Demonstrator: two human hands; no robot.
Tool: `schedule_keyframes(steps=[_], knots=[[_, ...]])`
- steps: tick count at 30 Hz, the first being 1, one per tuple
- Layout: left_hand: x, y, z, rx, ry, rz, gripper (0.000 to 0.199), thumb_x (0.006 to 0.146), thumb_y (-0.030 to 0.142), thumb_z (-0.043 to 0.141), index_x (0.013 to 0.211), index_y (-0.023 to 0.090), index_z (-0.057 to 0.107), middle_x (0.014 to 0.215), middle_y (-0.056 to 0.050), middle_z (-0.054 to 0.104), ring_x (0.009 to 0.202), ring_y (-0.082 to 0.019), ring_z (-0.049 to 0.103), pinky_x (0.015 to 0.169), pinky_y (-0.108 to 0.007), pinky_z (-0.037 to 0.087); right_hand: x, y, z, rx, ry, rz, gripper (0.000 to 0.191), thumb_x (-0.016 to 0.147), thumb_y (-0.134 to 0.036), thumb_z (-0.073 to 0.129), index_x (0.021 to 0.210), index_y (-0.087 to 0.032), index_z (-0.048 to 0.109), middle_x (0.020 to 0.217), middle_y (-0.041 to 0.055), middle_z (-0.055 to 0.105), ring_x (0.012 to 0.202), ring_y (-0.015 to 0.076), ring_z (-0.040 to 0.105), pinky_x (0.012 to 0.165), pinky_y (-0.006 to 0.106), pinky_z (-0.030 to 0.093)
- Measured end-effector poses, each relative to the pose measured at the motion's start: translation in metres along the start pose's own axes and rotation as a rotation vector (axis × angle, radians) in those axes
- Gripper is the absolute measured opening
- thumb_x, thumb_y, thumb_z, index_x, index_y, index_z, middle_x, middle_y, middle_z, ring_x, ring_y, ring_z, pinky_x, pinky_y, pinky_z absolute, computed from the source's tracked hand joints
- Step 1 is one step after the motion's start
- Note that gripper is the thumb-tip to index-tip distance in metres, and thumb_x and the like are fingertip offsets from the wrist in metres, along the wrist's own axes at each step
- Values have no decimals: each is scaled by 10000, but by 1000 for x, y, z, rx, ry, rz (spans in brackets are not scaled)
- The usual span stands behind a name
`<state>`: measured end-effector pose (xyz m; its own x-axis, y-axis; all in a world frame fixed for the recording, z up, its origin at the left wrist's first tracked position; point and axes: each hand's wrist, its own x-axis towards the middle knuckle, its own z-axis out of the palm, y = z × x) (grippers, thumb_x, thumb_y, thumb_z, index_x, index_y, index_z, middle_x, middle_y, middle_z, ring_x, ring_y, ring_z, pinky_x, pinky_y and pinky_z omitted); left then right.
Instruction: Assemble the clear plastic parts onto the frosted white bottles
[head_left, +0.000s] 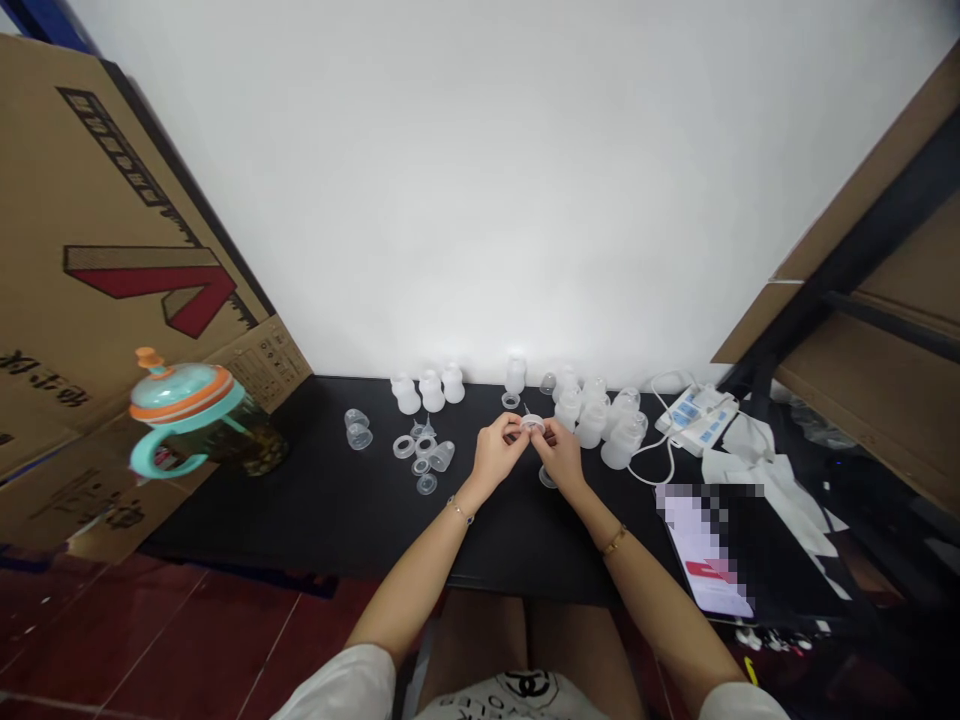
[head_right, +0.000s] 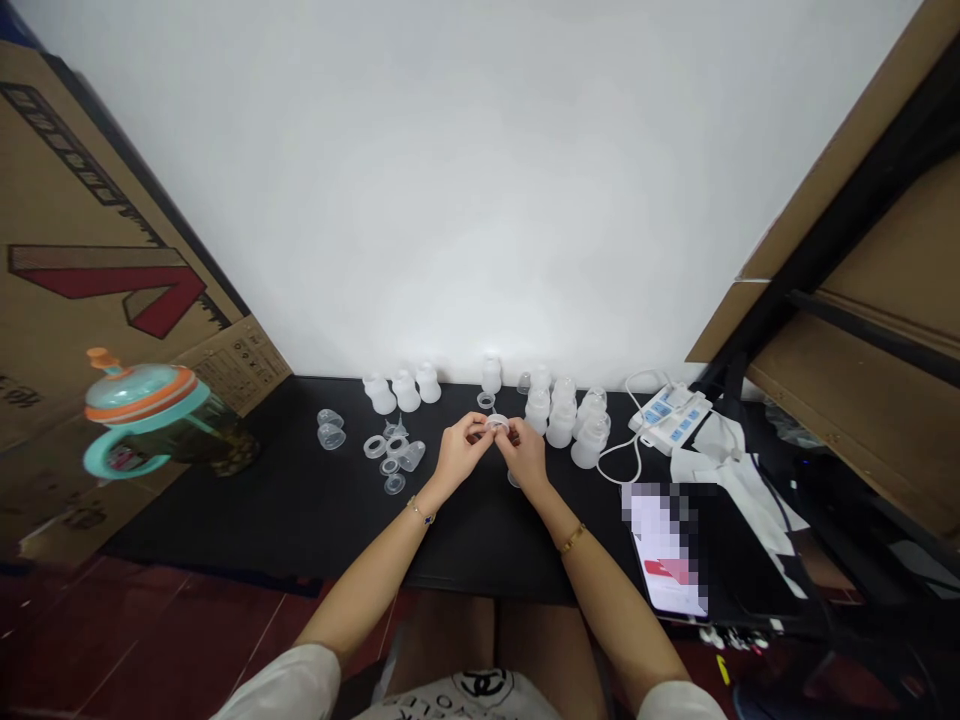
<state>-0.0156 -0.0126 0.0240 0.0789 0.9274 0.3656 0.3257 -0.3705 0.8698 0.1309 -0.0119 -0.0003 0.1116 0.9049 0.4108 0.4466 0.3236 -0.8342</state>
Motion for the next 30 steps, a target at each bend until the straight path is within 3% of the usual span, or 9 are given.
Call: schedule_keyframes(steps=[19,30], knots=[[0,1,1,-19,-3,4,162,879,365,663,857,205,650,723,12,736,551,-121,614,569,-216,440,0,1,-2,-3,-11,12,272,897,-454,540,783,-226,636,716,19,688,618,189,604,602,309,454],[0,-1,1,16,-2,26,169,884,377,658,874,208,658,749,-1,749,618,-144,671,608,-225,474,0,-1,-2,-20,-2,11,269,883,-461,540,750,-232,590,684,9,653,600,182,578,579,298,430]])
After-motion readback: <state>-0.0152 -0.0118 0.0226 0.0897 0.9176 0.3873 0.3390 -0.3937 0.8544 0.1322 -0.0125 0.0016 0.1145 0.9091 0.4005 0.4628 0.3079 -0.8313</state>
